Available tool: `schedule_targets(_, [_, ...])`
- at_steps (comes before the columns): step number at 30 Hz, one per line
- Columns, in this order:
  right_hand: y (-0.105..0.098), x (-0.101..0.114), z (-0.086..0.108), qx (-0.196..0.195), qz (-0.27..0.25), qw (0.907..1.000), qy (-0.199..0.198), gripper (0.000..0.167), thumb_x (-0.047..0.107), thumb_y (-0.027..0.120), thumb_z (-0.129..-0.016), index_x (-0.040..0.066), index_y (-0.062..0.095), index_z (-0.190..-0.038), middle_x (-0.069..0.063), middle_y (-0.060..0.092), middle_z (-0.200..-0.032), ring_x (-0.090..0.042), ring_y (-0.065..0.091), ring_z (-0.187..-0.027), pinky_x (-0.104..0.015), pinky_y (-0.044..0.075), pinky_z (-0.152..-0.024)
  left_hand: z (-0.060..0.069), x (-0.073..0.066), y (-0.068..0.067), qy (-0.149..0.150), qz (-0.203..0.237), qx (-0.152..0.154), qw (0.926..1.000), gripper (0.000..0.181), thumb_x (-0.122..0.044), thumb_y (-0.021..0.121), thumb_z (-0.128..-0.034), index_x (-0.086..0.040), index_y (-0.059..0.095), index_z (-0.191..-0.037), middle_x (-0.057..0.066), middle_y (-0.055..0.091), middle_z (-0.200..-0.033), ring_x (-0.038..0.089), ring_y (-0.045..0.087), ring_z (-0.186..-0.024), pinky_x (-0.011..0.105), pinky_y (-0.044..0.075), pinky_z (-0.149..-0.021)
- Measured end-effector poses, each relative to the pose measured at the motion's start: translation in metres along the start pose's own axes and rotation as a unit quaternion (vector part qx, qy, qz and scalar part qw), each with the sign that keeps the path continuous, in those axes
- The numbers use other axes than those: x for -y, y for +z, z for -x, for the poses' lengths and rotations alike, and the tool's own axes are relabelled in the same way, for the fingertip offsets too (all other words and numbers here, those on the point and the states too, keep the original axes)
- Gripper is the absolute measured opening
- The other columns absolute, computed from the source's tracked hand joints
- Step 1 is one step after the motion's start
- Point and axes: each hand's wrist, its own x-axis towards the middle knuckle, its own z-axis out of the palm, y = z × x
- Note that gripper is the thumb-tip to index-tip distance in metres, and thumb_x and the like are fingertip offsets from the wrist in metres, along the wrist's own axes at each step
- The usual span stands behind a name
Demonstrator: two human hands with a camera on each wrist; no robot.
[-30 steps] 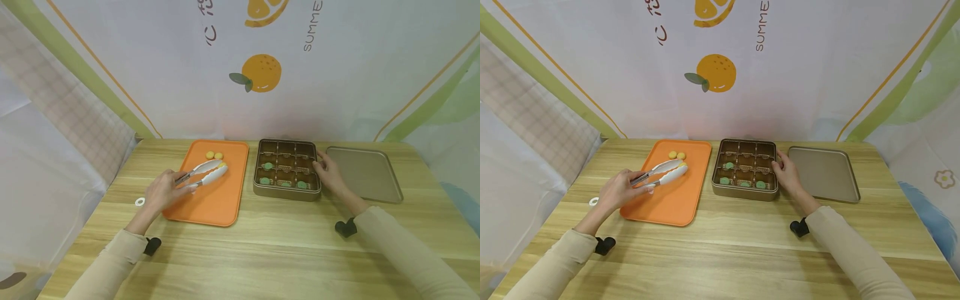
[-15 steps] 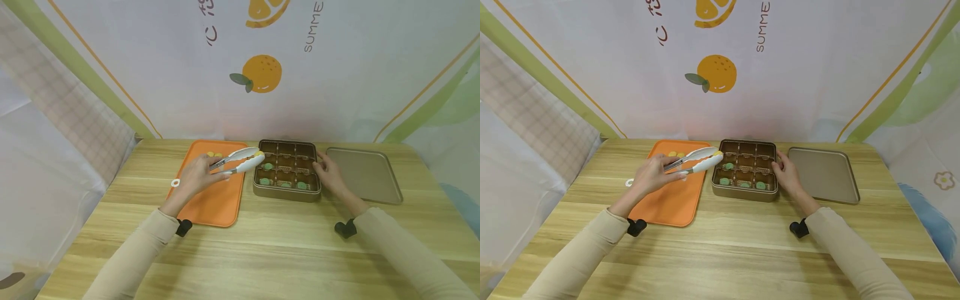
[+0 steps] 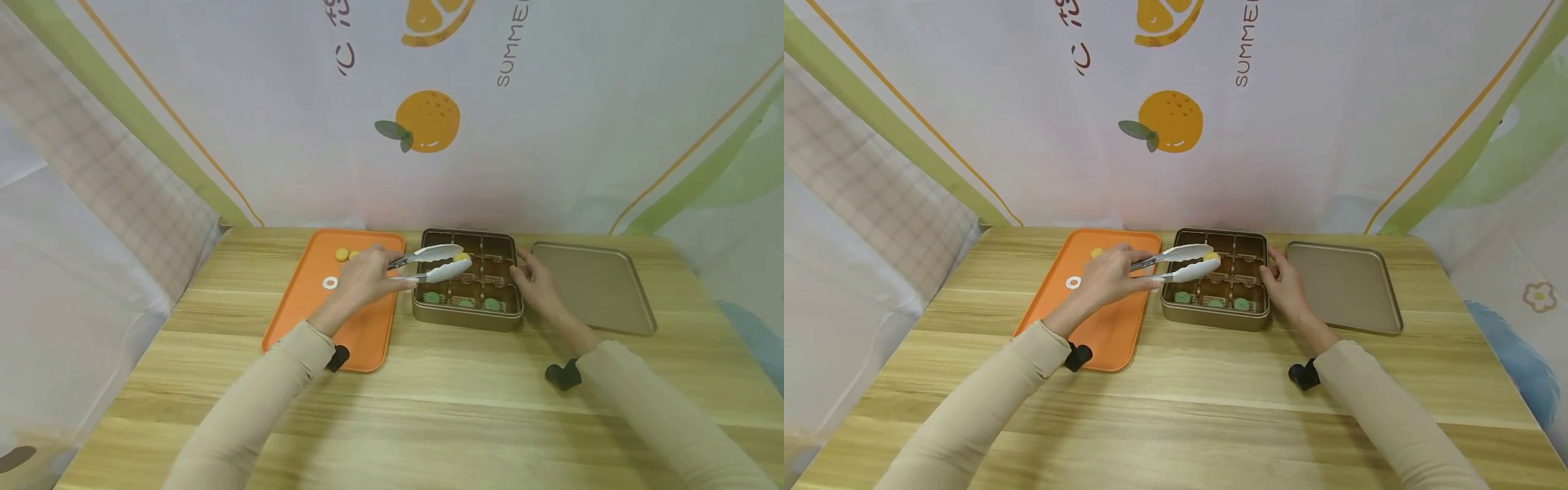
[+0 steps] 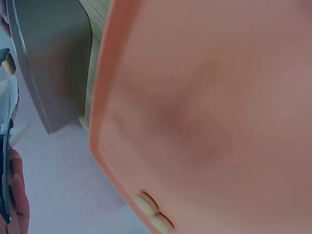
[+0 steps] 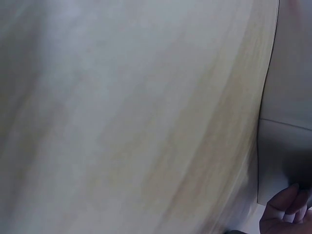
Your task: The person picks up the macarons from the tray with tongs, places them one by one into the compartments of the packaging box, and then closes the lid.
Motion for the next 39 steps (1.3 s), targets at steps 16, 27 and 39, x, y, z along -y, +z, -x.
schedule_targets(16, [0.003,-0.001,0.0,-0.003,-0.002,1.0,0.0,0.051,0.019,0.041,-0.1,-0.003,0.029,-0.145,-0.027,0.059,-0.099,-0.031,0.056,-0.094,-0.029,0.044,-0.075,-0.014,-0.023,0.005,0.008,-0.081,0.023,0.9964,0.062,-0.05,0.075,-0.0735,-0.018,0.063,-0.125,-0.001,0.05,-0.083,0.013,0.043,-0.062,0.024,0.031,-0.046])
schedule_targets(27, [0.002,-0.001,-0.002,-0.012,-0.004,0.9998,-0.018,0.05,0.014,0.044,-0.099,-0.007,0.031,-0.143,-0.017,0.056,-0.083,-0.006,0.046,-0.069,-0.02,0.04,-0.061,-0.018,-0.027,0.003,0.009,-0.091,0.025,0.9955,0.057,-0.052,0.075,-0.0738,-0.02,0.066,-0.12,0.0,0.055,-0.089,0.015,0.048,-0.065,0.026,0.034,-0.047])
schedule_targets(39, [0.001,-0.002,-0.001,-0.006,-0.003,0.9999,-0.013,0.051,0.015,0.043,-0.1,-0.007,0.029,-0.143,-0.021,0.057,-0.089,-0.009,0.048,-0.073,-0.018,0.041,-0.064,-0.017,-0.024,0.007,0.017,-0.081,0.02,0.9963,0.067,-0.051,0.077,-0.0716,-0.018,0.061,-0.128,0.0,0.05,-0.087,0.015,0.045,-0.064,0.025,0.034,-0.046])
